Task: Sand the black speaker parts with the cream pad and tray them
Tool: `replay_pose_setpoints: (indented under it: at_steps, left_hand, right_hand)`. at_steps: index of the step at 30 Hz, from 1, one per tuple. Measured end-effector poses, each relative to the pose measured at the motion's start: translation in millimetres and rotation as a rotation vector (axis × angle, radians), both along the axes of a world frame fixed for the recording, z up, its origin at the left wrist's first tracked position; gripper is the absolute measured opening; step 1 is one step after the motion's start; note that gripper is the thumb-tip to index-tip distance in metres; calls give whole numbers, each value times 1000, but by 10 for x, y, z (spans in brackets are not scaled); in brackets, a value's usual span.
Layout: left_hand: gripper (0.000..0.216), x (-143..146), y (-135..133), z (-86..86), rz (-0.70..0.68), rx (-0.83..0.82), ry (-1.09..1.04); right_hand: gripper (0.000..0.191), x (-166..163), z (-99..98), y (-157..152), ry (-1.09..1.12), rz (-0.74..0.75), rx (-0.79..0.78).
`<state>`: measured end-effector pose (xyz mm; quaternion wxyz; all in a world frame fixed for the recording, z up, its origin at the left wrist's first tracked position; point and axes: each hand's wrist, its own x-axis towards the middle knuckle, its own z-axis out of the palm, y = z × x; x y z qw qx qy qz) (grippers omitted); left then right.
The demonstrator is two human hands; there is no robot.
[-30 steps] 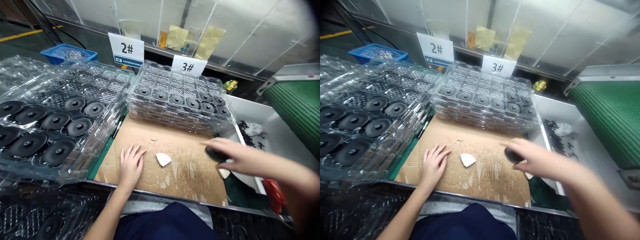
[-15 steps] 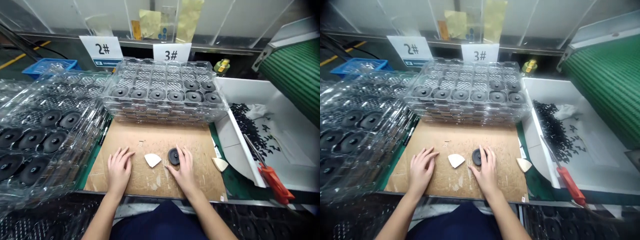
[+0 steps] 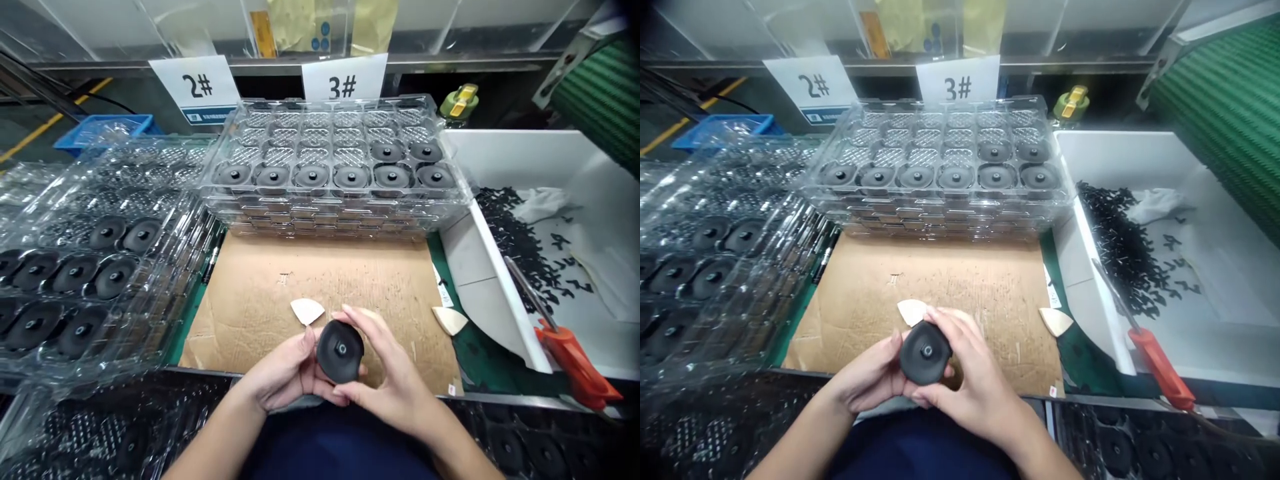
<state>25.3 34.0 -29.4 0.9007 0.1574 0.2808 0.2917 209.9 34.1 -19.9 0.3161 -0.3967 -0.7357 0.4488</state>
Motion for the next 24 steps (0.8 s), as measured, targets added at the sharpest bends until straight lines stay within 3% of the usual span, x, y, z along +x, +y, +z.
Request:
replay_pose_setpoints:
  at_steps: [7, 11, 13, 18, 24]
  left_hand:
    - [48, -231, -232, -136, 75, -82, -87]
    - [50, -439, -401, -122, 330, -115, -87]
    - [52, -533, -469, -101, 472, -151, -82]
    - [56, -694, -543, -44, 657, -187, -122]
    - [51, -752, -526, -19, 746, -201, -122]
  right_hand:
    - [73, -203, -29, 27, -79, 209, 53]
    - [38, -400, -274, 111, -273, -147, 170]
    - [33, -537, -438, 121, -378, -241, 187]
    - [38, -818, -694, 219, -481, -200, 222]
    - [26, -861, -615, 408, -417, -183, 218]
